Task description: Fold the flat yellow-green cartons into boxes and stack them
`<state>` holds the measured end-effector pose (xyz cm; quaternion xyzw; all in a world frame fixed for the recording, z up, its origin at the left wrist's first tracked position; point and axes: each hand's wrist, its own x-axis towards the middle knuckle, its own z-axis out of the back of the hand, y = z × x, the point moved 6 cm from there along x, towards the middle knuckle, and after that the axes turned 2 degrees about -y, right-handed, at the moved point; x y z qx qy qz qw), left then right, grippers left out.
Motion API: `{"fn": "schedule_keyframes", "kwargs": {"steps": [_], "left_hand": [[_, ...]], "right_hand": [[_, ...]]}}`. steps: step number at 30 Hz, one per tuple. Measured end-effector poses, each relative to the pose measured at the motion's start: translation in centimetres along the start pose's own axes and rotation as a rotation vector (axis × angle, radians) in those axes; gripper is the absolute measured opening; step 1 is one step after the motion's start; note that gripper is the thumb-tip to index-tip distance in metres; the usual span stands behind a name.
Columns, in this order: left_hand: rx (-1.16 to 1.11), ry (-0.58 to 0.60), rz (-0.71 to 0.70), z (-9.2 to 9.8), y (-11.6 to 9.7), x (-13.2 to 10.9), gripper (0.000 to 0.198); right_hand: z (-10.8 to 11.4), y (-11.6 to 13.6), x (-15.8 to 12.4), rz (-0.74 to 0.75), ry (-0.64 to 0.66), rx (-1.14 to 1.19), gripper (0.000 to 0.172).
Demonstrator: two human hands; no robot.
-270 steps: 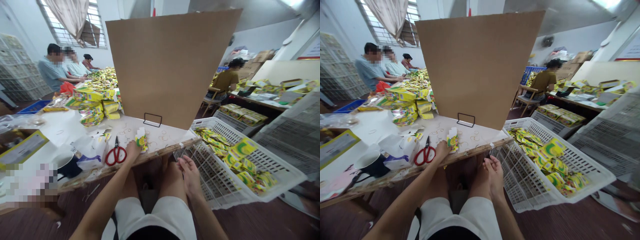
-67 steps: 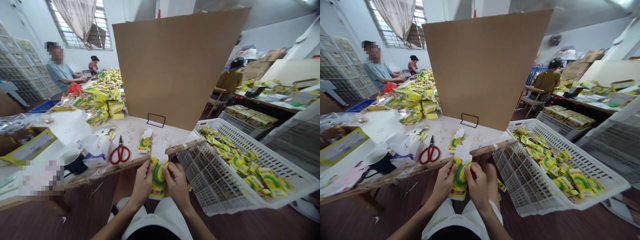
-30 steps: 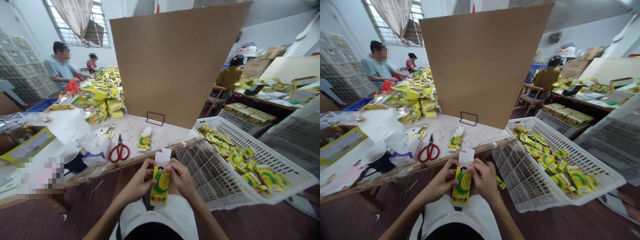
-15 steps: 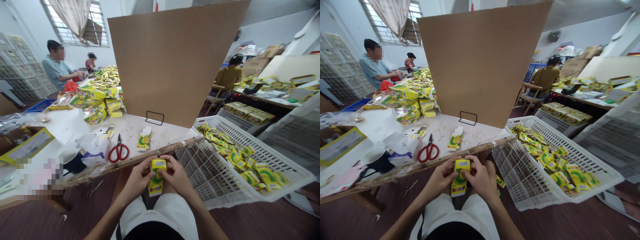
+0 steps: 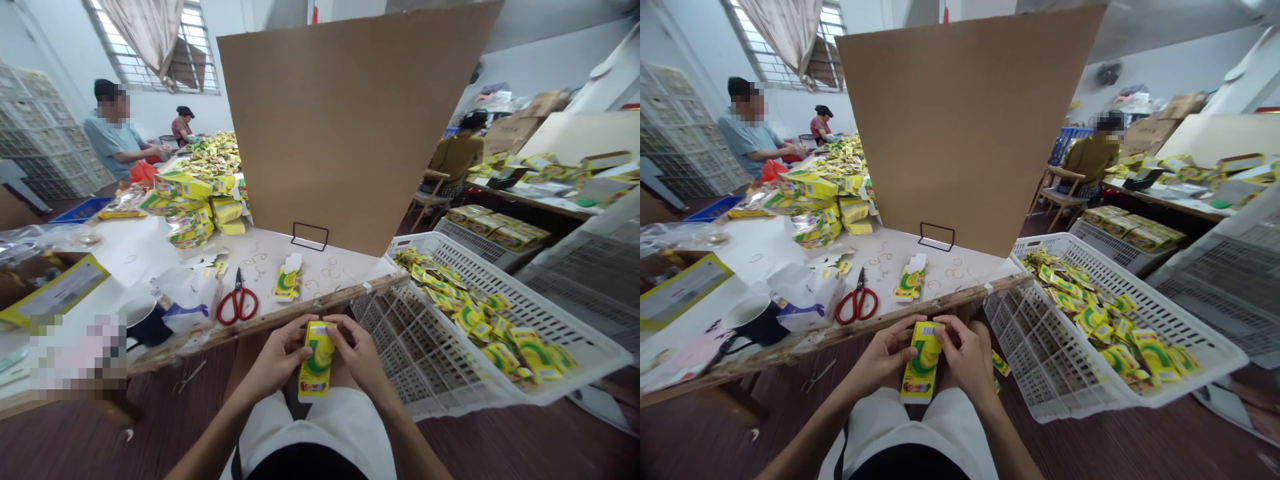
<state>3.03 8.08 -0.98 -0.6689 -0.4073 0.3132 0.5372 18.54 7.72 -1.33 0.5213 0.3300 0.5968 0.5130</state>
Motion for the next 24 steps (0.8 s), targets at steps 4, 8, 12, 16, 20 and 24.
{"fn": "schedule_keyframes", "kwargs": {"steps": [4, 8, 12, 16, 20, 24], "left_hand": [[-0.037, -0.007, 0.015, -0.6, 1.0, 0.2, 0.055], [0.076, -0.044, -0.036, -1.3, 1.8, 1.3, 0.051], [0.729, -0.299, -0.072, 1.7, 1.2, 5.3, 0.050], [0.925, -0.618, 0.043, 8.2, 0.8, 9.4, 0.042], [0.989, -0.742, 0.188, 12.6, 2.0, 11.1, 0.033], [0.963, -0.769, 0.193, 13.6, 2.1, 11.1, 0.027]], "right_hand": [[-1.0, -0.7, -0.3, -0.057, 0.044, 0.164, 0.022], [0.2, -1.1, 0.0, -0.068, -0.023, 0.174, 0.019], [7.8, -1.0, 1.3, 0.007, -0.618, 0.222, 0.025], [12.4, -2.4, 1.6, 0.049, -0.954, 0.485, 0.048], [9.0, -5.4, 1.6, -0.205, -0.645, 0.472, 0.044], [5.8, -6.5, 0.3, -0.273, -0.571, 0.444, 0.041]]}}
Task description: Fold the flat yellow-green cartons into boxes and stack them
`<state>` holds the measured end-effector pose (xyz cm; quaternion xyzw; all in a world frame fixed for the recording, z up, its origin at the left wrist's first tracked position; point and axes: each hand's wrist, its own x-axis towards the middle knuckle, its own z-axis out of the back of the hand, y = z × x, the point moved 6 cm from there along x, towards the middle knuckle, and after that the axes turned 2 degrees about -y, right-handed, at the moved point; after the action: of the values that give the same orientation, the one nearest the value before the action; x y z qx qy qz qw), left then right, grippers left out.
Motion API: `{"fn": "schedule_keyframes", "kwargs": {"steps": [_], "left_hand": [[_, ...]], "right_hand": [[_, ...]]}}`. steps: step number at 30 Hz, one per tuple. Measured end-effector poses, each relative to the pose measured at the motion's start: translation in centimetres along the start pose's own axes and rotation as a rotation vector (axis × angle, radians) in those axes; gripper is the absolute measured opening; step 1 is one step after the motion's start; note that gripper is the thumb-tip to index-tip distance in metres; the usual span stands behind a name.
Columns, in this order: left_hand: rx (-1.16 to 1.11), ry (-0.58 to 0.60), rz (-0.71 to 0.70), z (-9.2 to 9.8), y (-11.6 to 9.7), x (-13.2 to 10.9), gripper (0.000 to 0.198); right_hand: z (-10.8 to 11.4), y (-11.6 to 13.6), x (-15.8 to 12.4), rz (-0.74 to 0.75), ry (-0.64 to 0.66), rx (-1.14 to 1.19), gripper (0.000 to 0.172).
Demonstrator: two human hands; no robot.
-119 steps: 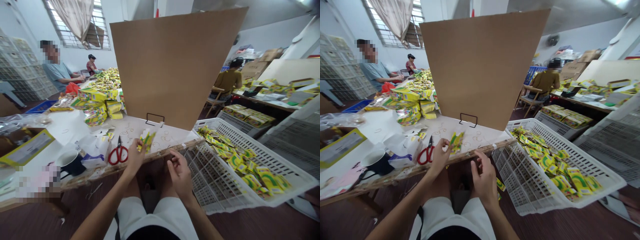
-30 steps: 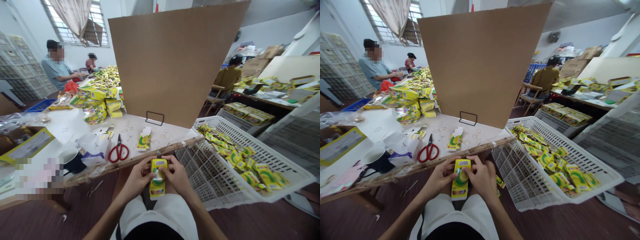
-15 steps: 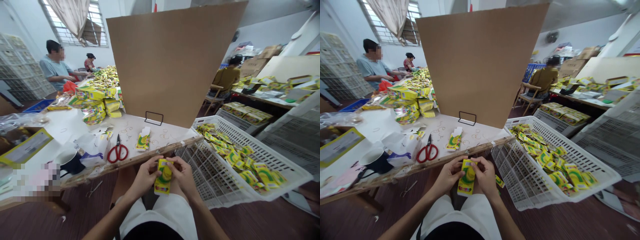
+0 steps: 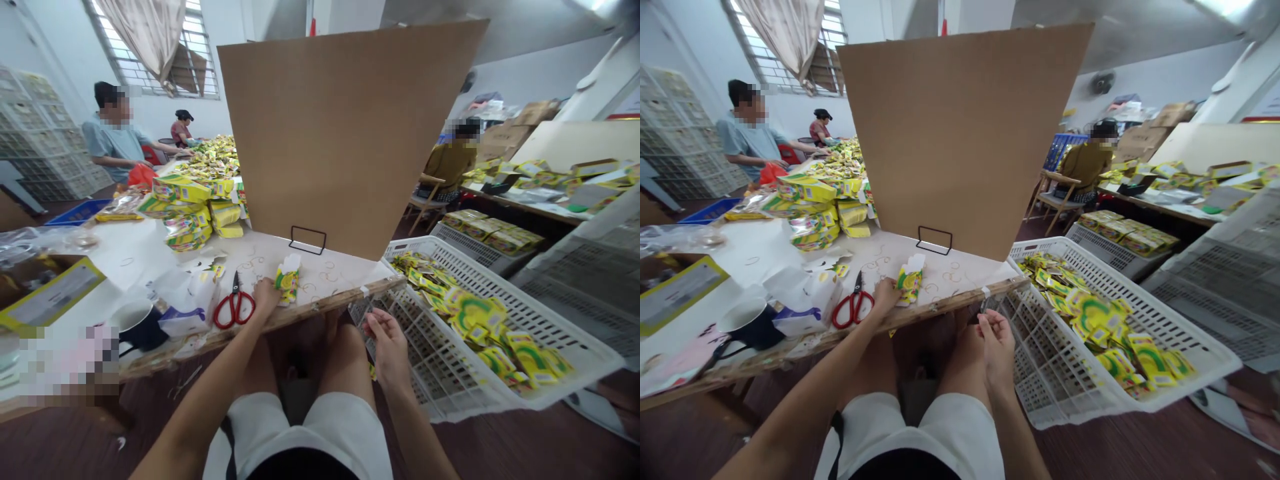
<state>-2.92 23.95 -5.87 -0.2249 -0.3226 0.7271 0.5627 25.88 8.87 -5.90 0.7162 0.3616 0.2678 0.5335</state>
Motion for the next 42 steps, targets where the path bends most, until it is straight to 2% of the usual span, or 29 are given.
{"fn": "schedule_keyframes", "kwargs": {"steps": [3, 6, 9, 11, 13, 17, 20, 23, 26, 28, 32, 35, 37, 39, 42], "left_hand": [[-0.103, -0.024, -0.073, 1.0, -1.5, -1.7, 0.019], [-0.242, 0.004, -0.202, 2.1, -3.8, -5.9, 0.018], [-0.354, 0.156, -0.340, 2.4, -5.9, -11.5, 0.012], [-0.495, 0.306, -0.424, 2.4, -6.9, -14.6, 0.011], [-0.631, 0.357, -0.404, 2.6, -6.8, -16.2, 0.008], [-0.719, 0.389, -0.304, 2.8, -5.8, -16.7, 0.007], [-0.826, 0.584, -0.237, 1.8, -5.7, -17.2, 0.021], [-1.012, 0.810, -0.075, 0.6, -5.8, -18.2, 0.037], [-1.126, 0.917, 0.058, -0.4, -5.8, -18.9, 0.042], [-1.171, 0.884, 0.117, -0.7, -5.5, -18.8, 0.044], [-1.203, 0.659, 0.168, -0.8, -4.3, -17.5, 0.043], [-1.108, 0.545, 0.083, -0.5, -3.8, -16.8, 0.041], [-1.000, 0.499, -0.025, 0.0, -3.8, -16.6, 0.038], [-0.913, 0.467, -0.116, 0.5, -4.0, -16.6, 0.038], [-0.903, 0.479, -0.172, 1.2, -4.5, -16.9, 0.053]], "right_hand": [[-1.7, 0.5, -1.4, 0.059, 0.118, -0.138, 0.032], [-4.0, 2.4, -3.4, 0.287, 0.250, -0.365, 0.028], [-6.2, 4.1, -5.7, 0.543, 0.331, -0.526, 0.042], [-7.3, 4.6, -6.8, 0.608, 0.392, -0.563, 0.046], [-7.8, 4.6, -7.3, 0.585, 0.426, -0.564, 0.042], [-7.6, 4.0, -7.3, 0.460, 0.383, -0.531, 0.030], [-7.2, 3.4, -7.2, 0.330, 0.372, -0.395, 0.030], [-7.3, 3.1, -7.6, 0.230, 0.404, -0.247, 0.027], [-7.1, 3.1, -8.2, 0.186, 0.397, -0.200, 0.021], [-6.8, 3.3, -8.4, 0.194, 0.368, -0.200, 0.022], [-6.1, 3.6, -8.2, 0.288, 0.297, -0.298, 0.043], [-6.4, 3.0, -7.9, 0.294, 0.404, -0.403, 0.023], [-6.5, 2.2, -7.7, 0.248, 0.465, -0.407, 0.024], [-6.2, 1.5, -7.4, 0.189, 0.472, -0.362, 0.026], [-5.8, 1.0, -7.0, 0.133, 0.447, -0.237, 0.020]]}}
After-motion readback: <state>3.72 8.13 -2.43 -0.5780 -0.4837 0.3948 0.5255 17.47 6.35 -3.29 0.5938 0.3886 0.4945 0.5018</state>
